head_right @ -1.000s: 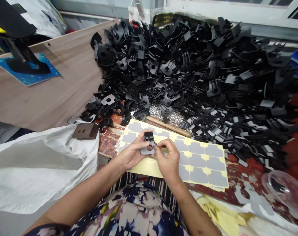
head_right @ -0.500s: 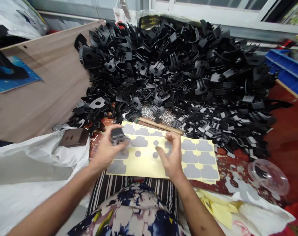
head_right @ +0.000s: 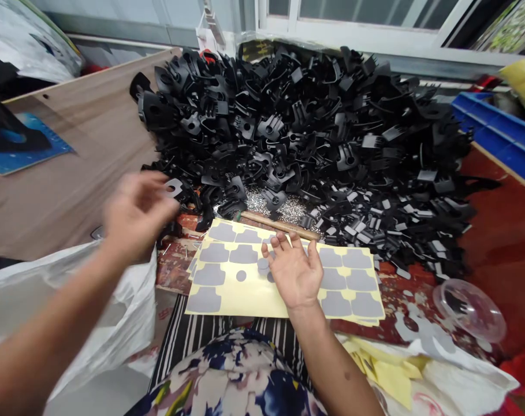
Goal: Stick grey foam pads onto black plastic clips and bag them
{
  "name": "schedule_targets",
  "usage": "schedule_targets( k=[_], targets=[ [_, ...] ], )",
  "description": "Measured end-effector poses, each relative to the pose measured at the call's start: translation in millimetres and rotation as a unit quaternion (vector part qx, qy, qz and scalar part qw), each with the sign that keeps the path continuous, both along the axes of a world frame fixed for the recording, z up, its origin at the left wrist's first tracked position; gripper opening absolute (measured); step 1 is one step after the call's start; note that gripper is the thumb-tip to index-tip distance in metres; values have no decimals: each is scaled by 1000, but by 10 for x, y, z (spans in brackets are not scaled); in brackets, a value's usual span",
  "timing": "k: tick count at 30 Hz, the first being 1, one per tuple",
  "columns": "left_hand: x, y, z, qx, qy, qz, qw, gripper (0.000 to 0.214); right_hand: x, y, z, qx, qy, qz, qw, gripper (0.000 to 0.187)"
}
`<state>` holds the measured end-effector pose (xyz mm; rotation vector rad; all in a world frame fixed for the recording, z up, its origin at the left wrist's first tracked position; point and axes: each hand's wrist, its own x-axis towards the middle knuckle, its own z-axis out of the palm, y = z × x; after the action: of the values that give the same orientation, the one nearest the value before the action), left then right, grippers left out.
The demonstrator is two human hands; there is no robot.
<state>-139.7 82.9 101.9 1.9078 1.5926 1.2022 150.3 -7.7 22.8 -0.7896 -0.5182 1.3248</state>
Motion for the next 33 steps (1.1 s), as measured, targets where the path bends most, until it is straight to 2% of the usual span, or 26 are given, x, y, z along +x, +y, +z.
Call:
schedule_targets(
  k=[1, 2, 3, 4, 6, 8, 11, 12, 14, 16, 18, 19, 22, 23, 24, 25, 28, 31, 33],
  targets=[
    [293, -219, -206, -101, -94, -119, 983, 53, -37, -3, 13, -6, -8, -11, 1000, 49],
    [573, -416, -403, -202, -199, -190, 940, 50, -73, -12, 25, -9, -16, -19, 1000, 48],
    [820, -580, -577, -271, -300, -227, 886, 46, -107, -27, 32, -7, -25, -23, 999, 47],
    [1018, -702, -718, -309, -366, -239, 845, 44, -133, -46, 34, -1, -36, -21, 999, 47],
    [1242, -822, -886, -339, -416, -225, 813, 38, -142, -87, 21, 21, -60, -5, 998, 46],
    [1257, -813, -925, -340, -410, -208, 820, 37, -72, -106, -5, 40, -79, 13, 996, 45],
    [1112, -715, -894, -352, -344, -220, 842, 29, 154, -12, -47, 42, -149, 7, 988, 35],
    [1073, -690, -891, -353, -303, -238, 853, 23, 230, 68, -58, 40, -201, -3, 979, 30],
    [1056, -662, -918, -323, -183, -279, 886, 7, 316, 299, -69, 55, -332, -7, 942, 23],
    [1107, -646, -980, -267, -74, -292, 915, 8, 269, 595, -58, 93, -454, 22, 886, 14],
    [1182, -624, -1046, -240, -23, -278, 930, 14, 91, 901, -25, 143, -549, 61, 821, 7],
    [1215, -609, -1071, -241, -19, -268, 933, 14, -30, 1042, -6, 170, -593, 72, 784, 10],
    [1274, -551, -1107, -245, -13, -241, 939, 16, -400, 1382, 19, 249, -715, 79, 648, 29],
    [1282, -530, -1107, -245, -10, -231, 942, 18, -499, 1465, 9, 266, -739, 79, 614, 35],
    [1287, -508, -1103, -245, -7, -220, 944, 18, -577, 1535, -9, 275, -754, 80, 591, 40],
    [1290, -486, -1094, -246, -3, -211, 946, 17, -631, 1593, -34, 277, -762, 79, 580, 43],
    [1276, -431, -1022, -252, 16, -200, 947, 10, -657, 1705, -117, 274, -768, 73, 574, 41],
    [1231, -417, -886, -246, 26, -206, 947, 11, -536, 1762, -162, 268, -773, 52, 572, 40],
    [1211, -432, -806, -238, 43, -236, 941, 13, -428, 1805, -152, 256, -777, 26, 575, 43]
  ],
)
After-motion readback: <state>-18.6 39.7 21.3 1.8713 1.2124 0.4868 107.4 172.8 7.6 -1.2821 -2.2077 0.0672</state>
